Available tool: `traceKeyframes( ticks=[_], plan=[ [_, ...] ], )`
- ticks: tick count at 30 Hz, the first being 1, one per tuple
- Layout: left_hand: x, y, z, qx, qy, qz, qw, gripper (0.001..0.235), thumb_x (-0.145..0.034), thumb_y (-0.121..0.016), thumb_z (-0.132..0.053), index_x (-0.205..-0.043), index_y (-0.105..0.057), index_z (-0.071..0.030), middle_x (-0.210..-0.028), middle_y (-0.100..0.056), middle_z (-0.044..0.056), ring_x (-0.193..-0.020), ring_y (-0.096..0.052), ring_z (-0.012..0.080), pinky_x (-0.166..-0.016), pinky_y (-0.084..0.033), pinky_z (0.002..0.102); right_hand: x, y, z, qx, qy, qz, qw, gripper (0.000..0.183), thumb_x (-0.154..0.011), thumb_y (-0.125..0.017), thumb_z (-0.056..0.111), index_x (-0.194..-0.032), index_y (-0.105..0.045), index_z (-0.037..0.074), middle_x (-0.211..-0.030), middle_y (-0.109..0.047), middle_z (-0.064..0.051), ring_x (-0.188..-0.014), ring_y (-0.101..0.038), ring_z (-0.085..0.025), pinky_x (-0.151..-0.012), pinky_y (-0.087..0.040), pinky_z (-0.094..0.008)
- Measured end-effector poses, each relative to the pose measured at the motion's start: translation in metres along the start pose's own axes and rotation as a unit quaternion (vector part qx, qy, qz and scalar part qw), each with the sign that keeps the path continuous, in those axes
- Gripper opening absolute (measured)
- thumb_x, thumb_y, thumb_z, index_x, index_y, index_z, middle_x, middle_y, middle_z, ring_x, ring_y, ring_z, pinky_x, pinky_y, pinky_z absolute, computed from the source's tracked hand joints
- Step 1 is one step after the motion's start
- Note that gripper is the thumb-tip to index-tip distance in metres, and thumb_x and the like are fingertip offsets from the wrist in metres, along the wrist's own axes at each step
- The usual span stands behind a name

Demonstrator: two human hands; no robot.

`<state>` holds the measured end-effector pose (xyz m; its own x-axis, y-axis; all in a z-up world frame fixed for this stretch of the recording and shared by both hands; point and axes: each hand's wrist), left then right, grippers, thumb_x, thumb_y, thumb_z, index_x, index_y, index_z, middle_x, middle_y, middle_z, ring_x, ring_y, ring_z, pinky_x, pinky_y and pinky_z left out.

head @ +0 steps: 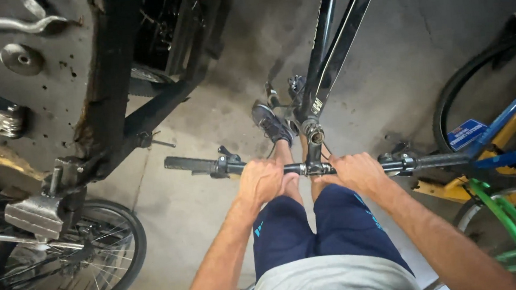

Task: The person uses a multi-tool to loosen and remove the handlebar stem bolts on a bicycle. They detach the handlebar assembly from the frame and then use a screwdriver to work on the exposed headset area.

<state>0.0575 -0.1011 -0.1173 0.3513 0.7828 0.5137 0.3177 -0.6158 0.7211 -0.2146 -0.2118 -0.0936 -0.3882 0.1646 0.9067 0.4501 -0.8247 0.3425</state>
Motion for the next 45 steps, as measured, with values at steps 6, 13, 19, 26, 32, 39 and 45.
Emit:
traceKeyframes(
  ticks=[6,13,19,26,32,39,45],
  plan=[
    [0.007,-0.012,-0.011,0.010,0.030,0.010,0.999,0.064,-0.111,-0.045,-0.067,-0.102,-0.074,-0.010,-0.079,-0.079,0.010,-0.075,-0.083,0.0321,-0.069,-0.066,0.049,0.014,0.042,0.008,-0.050,-0.007,-0.034,0.998,0.098,-0.098,-0.037,0.100,-0.140,-0.072,0.018,-0.100,-0.086,-0.019,-0.096,-0.087,-0.041,-0.088,-0.068,-0.055],
    [-0.024,0.048,0.009,0.068,0.090,0.023,0.993,0.053,-0.110,-0.040,-0.048,-0.088,-0.076,-0.016,-0.077,-0.079,0.007,-0.075,-0.084,0.0321,-0.072,-0.066,0.052,-0.037,0.026,0.024,-0.270,-0.055,-0.012,0.961,0.093,-0.105,-0.039,0.095,-0.127,-0.070,0.009,-0.086,-0.079,-0.017,-0.068,-0.079,-0.033,-0.065,-0.061,-0.045],
    [-0.144,-0.071,0.090,-0.013,0.101,-0.015,0.995,0.037,-0.109,-0.056,-0.012,-0.145,-0.062,-0.010,-0.133,-0.076,0.010,-0.124,-0.077,0.0333,-0.104,-0.060,0.050,-0.039,0.039,0.045,-0.434,-0.128,-0.044,0.891,0.071,-0.094,-0.077,0.062,-0.128,-0.072,-0.001,-0.104,-0.081,-0.028,-0.095,-0.080,-0.045,-0.076,-0.059,-0.056],
    [-0.218,-0.170,0.131,0.008,0.033,0.133,0.991,0.039,-0.111,-0.057,-0.022,-0.149,-0.063,-0.022,-0.154,-0.070,0.000,-0.156,-0.052,0.0249,-0.134,-0.033,0.065,-0.050,0.040,0.059,-0.366,-0.252,-0.061,0.894,0.087,-0.081,-0.077,0.079,-0.138,-0.067,0.014,-0.123,-0.082,-0.021,-0.127,-0.077,-0.044,-0.105,-0.061,-0.061],
    [-0.225,-0.190,0.122,0.165,0.118,0.061,0.977,0.044,-0.114,-0.042,-0.026,-0.117,-0.084,-0.016,-0.120,-0.084,0.009,-0.123,-0.078,0.0276,-0.113,-0.055,0.047,-0.045,0.042,0.065,-0.351,-0.269,-0.062,0.895,0.070,-0.089,-0.069,0.068,-0.134,-0.071,0.014,-0.120,-0.085,-0.021,-0.125,-0.079,-0.044,-0.105,-0.061,-0.063],
    [-0.237,-0.257,0.167,0.072,-0.022,-0.034,0.997,0.022,-0.107,-0.052,-0.036,-0.099,-0.065,-0.021,-0.103,-0.073,0.007,-0.109,-0.075,0.0287,-0.100,-0.062,0.048,-0.045,0.044,0.046,-0.235,-0.217,-0.047,0.946,0.072,-0.090,-0.068,0.070,-0.137,-0.067,0.016,-0.118,-0.088,-0.014,-0.121,-0.084,-0.038,-0.108,-0.062,-0.059],
    [-0.265,-0.362,0.203,0.075,-0.065,-0.216,0.971,0.037,-0.112,-0.037,-0.052,-0.085,-0.054,-0.033,-0.086,-0.056,-0.009,-0.091,-0.067,0.0186,-0.084,-0.058,0.041,-0.045,0.044,0.053,-0.296,-0.237,-0.030,0.925,0.068,-0.094,-0.066,0.067,-0.136,-0.069,0.014,-0.115,-0.087,-0.021,-0.121,-0.082,-0.046,-0.106,-0.062,-0.062]
  ],
)
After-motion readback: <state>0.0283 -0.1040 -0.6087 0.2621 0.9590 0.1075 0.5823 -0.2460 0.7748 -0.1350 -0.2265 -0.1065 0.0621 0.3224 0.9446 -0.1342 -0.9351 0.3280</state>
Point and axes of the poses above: each hand's wrist, its own x-axis away from the middle knuckle, its own y-axis out of the back of the hand, z = x × y
